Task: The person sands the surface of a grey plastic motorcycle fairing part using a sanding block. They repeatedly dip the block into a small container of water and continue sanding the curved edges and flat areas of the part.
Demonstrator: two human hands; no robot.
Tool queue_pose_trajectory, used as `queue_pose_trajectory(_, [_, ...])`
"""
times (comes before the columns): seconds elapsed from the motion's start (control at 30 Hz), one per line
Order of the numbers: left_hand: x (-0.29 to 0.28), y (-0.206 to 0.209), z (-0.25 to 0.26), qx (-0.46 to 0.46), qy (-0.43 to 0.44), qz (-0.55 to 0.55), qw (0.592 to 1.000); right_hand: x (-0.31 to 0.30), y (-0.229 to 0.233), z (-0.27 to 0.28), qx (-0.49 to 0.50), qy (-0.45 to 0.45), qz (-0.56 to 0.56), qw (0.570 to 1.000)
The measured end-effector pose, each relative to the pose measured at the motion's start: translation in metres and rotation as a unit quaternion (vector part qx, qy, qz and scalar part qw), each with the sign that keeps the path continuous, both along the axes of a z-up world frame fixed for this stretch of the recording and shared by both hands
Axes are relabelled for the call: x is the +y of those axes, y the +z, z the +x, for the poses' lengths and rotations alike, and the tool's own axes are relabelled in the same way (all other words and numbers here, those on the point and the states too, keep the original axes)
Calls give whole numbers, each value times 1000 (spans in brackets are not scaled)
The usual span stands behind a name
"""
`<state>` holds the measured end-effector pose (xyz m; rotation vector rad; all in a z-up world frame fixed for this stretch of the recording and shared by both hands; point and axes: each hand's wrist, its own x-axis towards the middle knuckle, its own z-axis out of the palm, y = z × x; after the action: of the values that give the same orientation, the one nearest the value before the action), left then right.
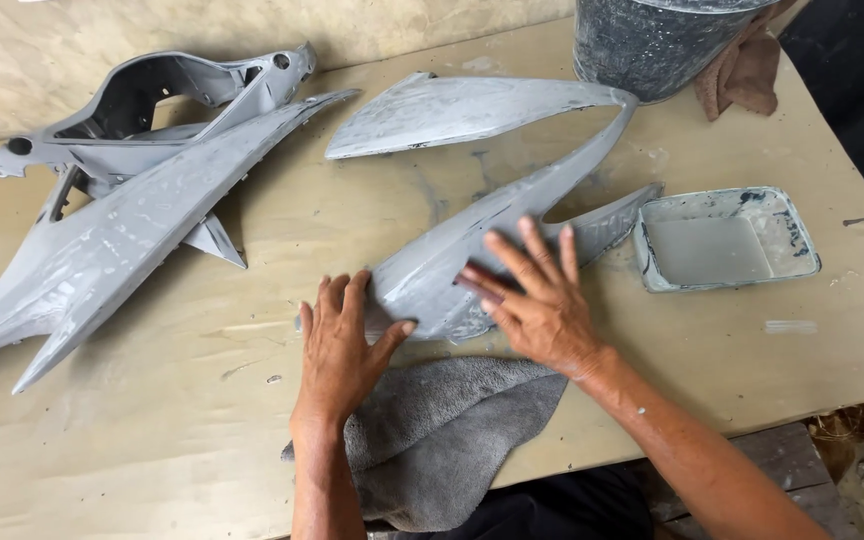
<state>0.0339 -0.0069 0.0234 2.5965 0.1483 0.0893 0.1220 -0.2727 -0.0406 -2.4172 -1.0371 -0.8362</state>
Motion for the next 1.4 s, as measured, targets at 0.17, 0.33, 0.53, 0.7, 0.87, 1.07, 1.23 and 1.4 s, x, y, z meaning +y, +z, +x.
queue_pose_trajectory(0.17, [-28, 24, 27, -59, -54, -83, 993, 5, 0, -16, 3, -1, -24, 1000])
queue_pose_trajectory(0.33, [-40, -18, 56, -157, -24, -2, 987, -15, 4, -2, 2, -69, 29, 997])
queue_pose_trajectory(0.53, [-48, -28, 51, -204, 16, 61, 977, -4, -3, -21, -2, -80, 55, 995])
queue_pose_trajectory(0.7, [-48, -27, 41, -208, -18, 36, 977, -20, -1, -18, 36, -101, 61, 992])
queue_pose_trajectory(0.87, [-51, -18, 37, -204, -21, 26, 978, -23, -6, -16, 22, -126, 69, 989])
queue_pose_trajectory(1.07, [-51, -5, 32, -174, -37, 17, 984, -23, -9, -12, 21, -104, 126, 986])
queue_pose_trajectory(1.23, [-54, 0, 36, -131, -43, 32, 990, -20, 7, -17, 22, -126, 203, 971])
queue_pose_trajectory(1.4, [-62, 0, 53, -100, -68, 41, 992, -18, 13, -18, 14, -114, 215, 970])
